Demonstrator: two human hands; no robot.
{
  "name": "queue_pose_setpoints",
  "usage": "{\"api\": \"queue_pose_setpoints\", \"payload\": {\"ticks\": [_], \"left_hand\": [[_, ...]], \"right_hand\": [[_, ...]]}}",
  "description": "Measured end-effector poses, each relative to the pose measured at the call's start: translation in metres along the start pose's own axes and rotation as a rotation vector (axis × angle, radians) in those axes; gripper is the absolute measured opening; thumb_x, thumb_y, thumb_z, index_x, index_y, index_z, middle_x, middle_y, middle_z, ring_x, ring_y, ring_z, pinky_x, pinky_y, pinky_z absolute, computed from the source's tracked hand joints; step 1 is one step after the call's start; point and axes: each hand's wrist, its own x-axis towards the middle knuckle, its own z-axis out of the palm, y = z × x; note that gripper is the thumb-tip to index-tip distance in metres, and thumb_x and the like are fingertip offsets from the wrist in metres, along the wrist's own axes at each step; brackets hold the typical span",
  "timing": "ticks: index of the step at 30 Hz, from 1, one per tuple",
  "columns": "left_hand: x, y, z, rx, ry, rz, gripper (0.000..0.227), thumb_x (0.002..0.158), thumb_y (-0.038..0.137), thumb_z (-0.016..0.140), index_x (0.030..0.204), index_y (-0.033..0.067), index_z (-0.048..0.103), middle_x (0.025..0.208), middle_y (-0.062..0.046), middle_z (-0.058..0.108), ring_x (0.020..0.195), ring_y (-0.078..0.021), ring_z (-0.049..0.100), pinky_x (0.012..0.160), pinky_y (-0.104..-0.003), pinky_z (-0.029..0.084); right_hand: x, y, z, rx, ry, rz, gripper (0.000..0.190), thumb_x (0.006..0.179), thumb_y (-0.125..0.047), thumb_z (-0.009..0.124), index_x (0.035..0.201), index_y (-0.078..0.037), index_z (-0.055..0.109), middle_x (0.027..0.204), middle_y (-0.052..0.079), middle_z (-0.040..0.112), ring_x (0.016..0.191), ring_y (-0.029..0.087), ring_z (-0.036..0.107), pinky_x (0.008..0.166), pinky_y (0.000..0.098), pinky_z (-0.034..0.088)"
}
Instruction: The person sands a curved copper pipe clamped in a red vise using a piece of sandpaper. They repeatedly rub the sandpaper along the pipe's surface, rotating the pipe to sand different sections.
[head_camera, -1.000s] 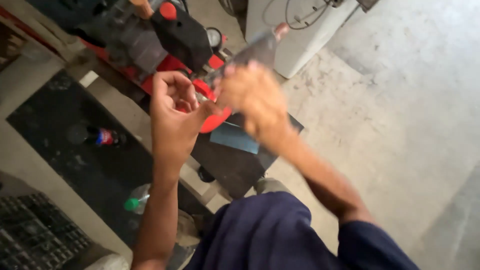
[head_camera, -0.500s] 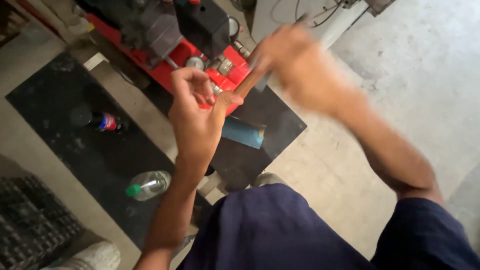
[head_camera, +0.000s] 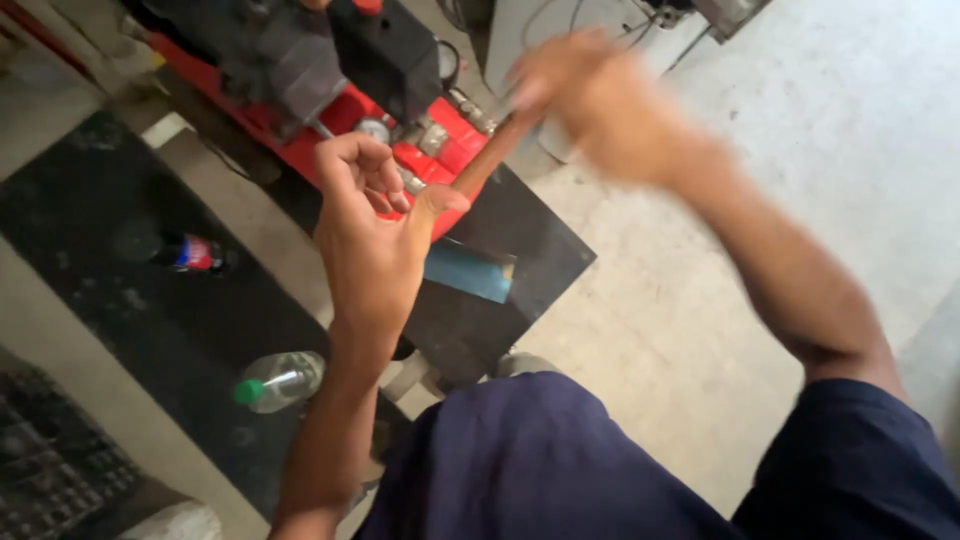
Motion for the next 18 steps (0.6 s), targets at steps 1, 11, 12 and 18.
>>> {"api": "queue_pose_setpoints", "payload": {"ticks": [1,11,12,18], "left_hand": [[-0.003,-0.003,-0.001,-0.006,0.011,0.045,0.056,0.078,0.007,0.091,0.107,0.0127,0.043,0.079,0.004,0.048,0.07,-0.0108,0.049,0.076,-0.027,0.047],[-0.003,0.001,-0.003,-0.081,-0.002,0.025,0.056,0.076,0.008,0.09,0.107,0.0121,0.043,0.085,0.0,0.048,0.069,-0.012,0.047,0.074,-0.027,0.049],[-0.005,0.0,-0.005,-0.072,0.003,0.014,0.056,0.076,0.008,0.09,0.107,0.0121,0.043,0.085,0.0,0.048,0.069,-0.012,0.047,0.074,-0.027,0.049],[-0.003,-0.003,-0.005,-0.08,-0.05,0.012,0.051,0.081,0.013,0.086,0.107,0.013,0.042,0.085,0.002,0.045,0.074,-0.011,0.046,0.08,-0.027,0.046]], "right_hand": [[-0.008,0.009,-0.006,-0.01,0.019,0.146,0.017,0.095,0.006,0.043,0.099,0.0,0.058,0.09,0.014,0.06,0.084,0.031,0.061,0.086,0.0478,0.049],[-0.012,-0.024,0.039,0.133,0.603,0.25,0.032,0.114,-0.007,0.033,0.115,0.011,0.06,0.127,0.026,0.065,0.131,0.044,0.058,0.122,0.06,0.035],[-0.011,-0.037,0.062,0.148,0.6,0.251,0.032,0.114,-0.007,0.033,0.115,0.011,0.06,0.127,0.026,0.065,0.131,0.044,0.058,0.122,0.06,0.035],[-0.001,-0.049,0.064,0.261,0.669,0.241,0.054,0.115,-0.027,0.017,0.11,0.004,0.061,0.12,0.02,0.064,0.118,0.037,0.063,0.116,0.0531,0.043]]}}
